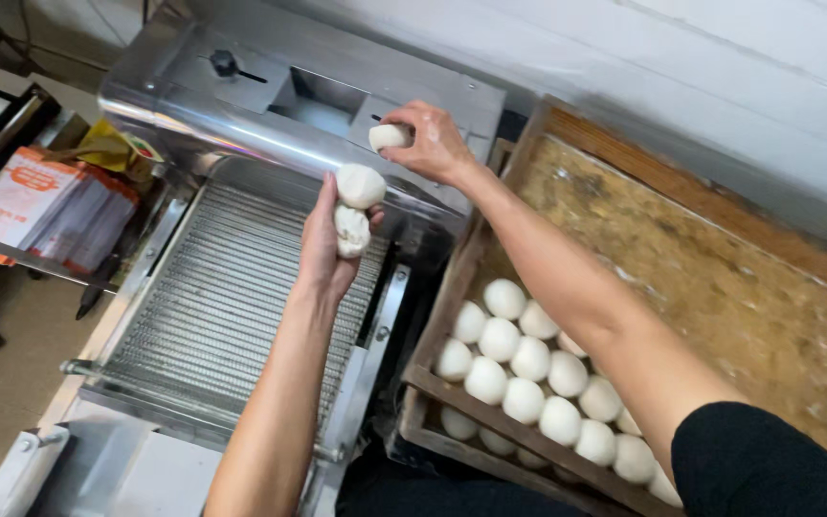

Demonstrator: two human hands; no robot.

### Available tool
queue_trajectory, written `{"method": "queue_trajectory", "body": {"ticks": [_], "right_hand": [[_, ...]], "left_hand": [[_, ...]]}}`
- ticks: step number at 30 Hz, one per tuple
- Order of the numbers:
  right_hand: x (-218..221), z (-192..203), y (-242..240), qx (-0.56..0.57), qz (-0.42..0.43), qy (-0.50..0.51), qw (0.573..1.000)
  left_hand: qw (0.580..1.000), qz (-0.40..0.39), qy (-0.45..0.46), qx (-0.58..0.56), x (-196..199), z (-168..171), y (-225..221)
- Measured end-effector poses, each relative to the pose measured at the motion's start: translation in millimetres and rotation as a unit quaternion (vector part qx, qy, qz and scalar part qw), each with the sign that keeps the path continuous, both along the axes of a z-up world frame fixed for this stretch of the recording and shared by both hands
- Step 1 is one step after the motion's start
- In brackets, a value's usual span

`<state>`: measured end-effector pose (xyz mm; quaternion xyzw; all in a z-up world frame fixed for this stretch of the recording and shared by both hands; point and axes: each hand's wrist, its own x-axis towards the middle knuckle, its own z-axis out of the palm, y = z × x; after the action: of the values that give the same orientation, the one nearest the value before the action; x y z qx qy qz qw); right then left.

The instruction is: The person picks up dough balls from a wooden tray and feeds them into a machine. The person then arranges the shaped dough pieces onto a corrugated metal tray and places the filled tray onto a rack before retrieving an empty one.

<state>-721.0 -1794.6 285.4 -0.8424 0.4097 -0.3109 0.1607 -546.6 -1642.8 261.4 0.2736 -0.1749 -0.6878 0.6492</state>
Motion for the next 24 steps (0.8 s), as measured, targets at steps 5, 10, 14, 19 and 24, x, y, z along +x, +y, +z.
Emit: {"method": "queue_trajectory", "body": {"ticks": [5, 10, 14, 19, 24], "right_hand": [[103, -52, -86, -0.02, -0.039, 0.021, 0.999], [129, -70, -119, 0.112, -0.06, -0.006, 0.992], [84, -27, -66, 0.26, 0.057, -0.105, 0.958], [73, -1, -42, 0.066, 0.083, -0.029, 0.994], [118, -43, -102, 0.054, 0.003, -0.036, 0.998]], "left_hand": [[0.997, 0.053, 0.009, 0.056, 54, -53, -33], [0.993, 0.065, 0.077, 0.058, 66, -79, -73], [0.991, 0.055, 0.106, 0.055, 51, -82, -113], [0.992, 0.021, 0.121, 0.021, 25, -81, -137], [0.987, 0.047, 0.134, 0.072, 34, -92, -125]]}}
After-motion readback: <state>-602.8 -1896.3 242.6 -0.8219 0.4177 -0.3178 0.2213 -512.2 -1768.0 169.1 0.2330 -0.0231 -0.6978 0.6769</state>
